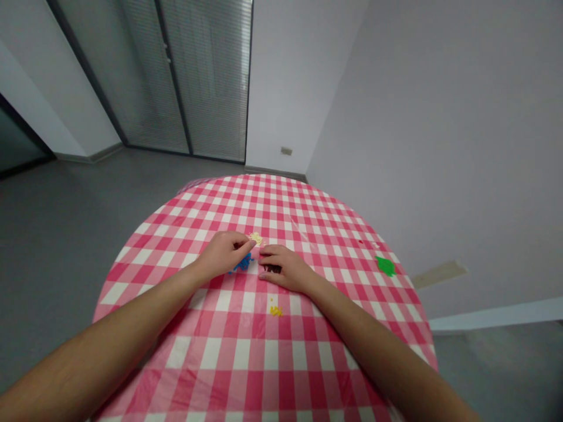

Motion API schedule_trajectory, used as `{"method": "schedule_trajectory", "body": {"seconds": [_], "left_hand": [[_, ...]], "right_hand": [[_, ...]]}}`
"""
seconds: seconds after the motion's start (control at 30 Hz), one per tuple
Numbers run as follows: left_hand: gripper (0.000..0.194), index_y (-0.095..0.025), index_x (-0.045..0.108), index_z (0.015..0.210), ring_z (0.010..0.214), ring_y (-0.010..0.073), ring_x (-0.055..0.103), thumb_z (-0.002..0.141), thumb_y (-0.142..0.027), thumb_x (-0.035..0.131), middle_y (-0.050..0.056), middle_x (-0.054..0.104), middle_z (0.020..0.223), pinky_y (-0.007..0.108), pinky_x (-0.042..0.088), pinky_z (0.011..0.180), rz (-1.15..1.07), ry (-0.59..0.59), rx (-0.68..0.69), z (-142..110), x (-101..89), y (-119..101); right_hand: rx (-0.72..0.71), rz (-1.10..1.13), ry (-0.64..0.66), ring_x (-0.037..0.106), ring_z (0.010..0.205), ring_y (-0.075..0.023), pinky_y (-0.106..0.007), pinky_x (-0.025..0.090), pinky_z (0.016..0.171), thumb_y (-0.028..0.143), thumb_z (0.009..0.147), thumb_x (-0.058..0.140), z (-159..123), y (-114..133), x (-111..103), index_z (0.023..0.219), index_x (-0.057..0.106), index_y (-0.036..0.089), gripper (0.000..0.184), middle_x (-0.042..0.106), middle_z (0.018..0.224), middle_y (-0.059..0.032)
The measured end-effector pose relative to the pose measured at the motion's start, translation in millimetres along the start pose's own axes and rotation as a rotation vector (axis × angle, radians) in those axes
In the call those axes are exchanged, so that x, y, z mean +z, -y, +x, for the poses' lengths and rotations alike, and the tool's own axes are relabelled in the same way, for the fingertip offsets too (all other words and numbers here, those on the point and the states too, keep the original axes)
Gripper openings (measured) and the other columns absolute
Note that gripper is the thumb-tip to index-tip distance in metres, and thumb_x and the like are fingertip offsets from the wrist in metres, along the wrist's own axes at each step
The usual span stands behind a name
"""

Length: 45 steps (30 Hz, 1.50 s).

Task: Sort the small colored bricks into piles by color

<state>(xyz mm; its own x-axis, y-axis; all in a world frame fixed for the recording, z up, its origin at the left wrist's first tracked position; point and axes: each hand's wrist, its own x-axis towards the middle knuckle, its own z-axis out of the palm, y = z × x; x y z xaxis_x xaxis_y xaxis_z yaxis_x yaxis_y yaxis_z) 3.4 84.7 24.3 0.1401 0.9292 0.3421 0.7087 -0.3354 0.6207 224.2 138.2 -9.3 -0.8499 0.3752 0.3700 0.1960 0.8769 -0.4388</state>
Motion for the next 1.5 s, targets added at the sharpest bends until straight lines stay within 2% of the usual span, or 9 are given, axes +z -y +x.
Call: {"method": "schedule_trajectory", "body": {"seconds": [0.17, 0.27, 0.5, 0.6, 0.73, 0.83, 0.97, 1.27, 1.5], "left_hand": [[0.045, -0.016, 0.057, 0.056, 0.052, 0.0117, 0.051, 0.094, -0.039, 0.049, -0.001, 0.055, 0.054, 0.025, 0.031, 0.053, 0.000, 0.009, -0.005, 0.2, -0.5, -0.6], [0.045, -0.016, 0.057, 0.057, 0.053, 0.0119, 0.051, 0.094, -0.039, 0.049, -0.001, 0.056, 0.054, 0.025, 0.032, 0.054, -0.002, 0.003, -0.006, 0.0, -0.9, -0.4], [0.046, -0.016, 0.059, 0.057, 0.051, 0.0115, 0.051, 0.095, -0.041, 0.049, -0.001, 0.057, 0.054, 0.025, 0.033, 0.053, -0.026, 0.046, 0.000, -1.4, -0.7, -0.4], [0.044, -0.016, 0.062, 0.061, 0.052, 0.0116, 0.051, 0.095, -0.041, 0.050, 0.000, 0.059, 0.056, 0.025, 0.033, 0.053, -0.045, 0.080, 0.024, -2.5, 0.3, 0.5], [0.041, -0.016, 0.066, 0.066, 0.054, 0.0125, 0.054, 0.095, -0.041, 0.051, 0.000, 0.063, 0.060, 0.025, 0.034, 0.054, -0.061, 0.109, 0.044, -3.4, 0.9, 1.9], [0.041, -0.017, 0.065, 0.065, 0.055, 0.0126, 0.055, 0.095, -0.040, 0.050, 0.000, 0.064, 0.061, 0.025, 0.035, 0.056, -0.059, 0.118, 0.054, -3.3, 0.1, 1.4], [0.041, -0.016, 0.065, 0.064, 0.055, 0.0125, 0.055, 0.095, -0.039, 0.051, 0.001, 0.063, 0.061, 0.025, 0.036, 0.056, -0.060, 0.113, 0.068, -3.1, -0.7, 0.4], [0.042, -0.016, 0.063, 0.063, 0.054, 0.0117, 0.053, 0.096, -0.040, 0.050, 0.000, 0.061, 0.058, 0.025, 0.033, 0.055, -0.044, 0.102, 0.082, -3.1, 0.5, 2.0], [0.042, -0.016, 0.063, 0.063, 0.054, 0.0122, 0.054, 0.096, -0.039, 0.050, 0.000, 0.061, 0.059, 0.025, 0.034, 0.055, -0.042, 0.113, 0.090, -3.3, -1.3, -0.3]], "right_hand": [[-0.016, 0.003, -0.006, 0.064, 0.109, -0.0225, -0.038, 0.050, 0.099, 0.028, 0.091, 0.065, 0.8, -2.9, -0.2, 0.097, 0.076, 0.021, 0.014, 0.071, 0.114, -0.0095], [-0.022, -0.006, 0.017, 0.066, 0.107, -0.0207, -0.037, 0.051, 0.097, 0.024, 0.093, 0.061, -0.5, -4.0, -3.2, 0.094, 0.077, 0.023, 0.016, 0.074, 0.109, -0.0066], [0.017, -0.069, -0.070, 0.068, 0.102, -0.0214, -0.036, 0.053, 0.094, 0.025, 0.093, 0.061, -18.3, -9.9, -10.0, 0.091, 0.077, 0.021, 0.017, 0.075, 0.105, -0.0083], [0.091, -0.049, -0.088, 0.069, 0.103, -0.0210, -0.034, 0.054, 0.092, 0.025, 0.095, 0.057, -24.0, -6.8, -13.9, 0.091, 0.077, 0.021, 0.021, 0.075, 0.105, -0.0079], [0.202, -0.046, -0.121, 0.066, 0.109, -0.0224, -0.038, 0.053, 0.094, 0.029, 0.097, 0.054, -25.2, -2.2, -17.1, 0.107, 0.074, 0.022, 0.024, 0.073, 0.113, -0.0086], [0.183, -0.072, -0.081, 0.062, 0.116, -0.0242, -0.042, 0.051, 0.099, 0.032, 0.092, 0.062, -24.6, -3.1, -16.1, 0.113, 0.072, 0.021, 0.026, 0.069, 0.122, -0.0107], [0.109, -0.152, -0.003, 0.063, 0.114, -0.0223, -0.040, 0.051, 0.099, 0.027, 0.096, 0.056, -24.9, -5.7, -12.5, 0.105, 0.075, 0.022, 0.022, 0.069, 0.121, -0.0094], [0.104, -0.232, -0.076, 0.067, 0.106, -0.0222, -0.037, 0.054, 0.095, 0.023, 0.097, 0.054, -29.8, -6.3, -8.9, 0.105, 0.074, 0.016, 0.023, 0.075, 0.106, -0.0096], [0.147, -0.265, -0.072, 0.068, 0.104, -0.0222, -0.038, 0.054, 0.094, 0.026, 0.098, 0.051, -47.4, -13.9, -21.6, 0.104, 0.074, 0.020, 0.024, 0.075, 0.105, -0.0077]]}}
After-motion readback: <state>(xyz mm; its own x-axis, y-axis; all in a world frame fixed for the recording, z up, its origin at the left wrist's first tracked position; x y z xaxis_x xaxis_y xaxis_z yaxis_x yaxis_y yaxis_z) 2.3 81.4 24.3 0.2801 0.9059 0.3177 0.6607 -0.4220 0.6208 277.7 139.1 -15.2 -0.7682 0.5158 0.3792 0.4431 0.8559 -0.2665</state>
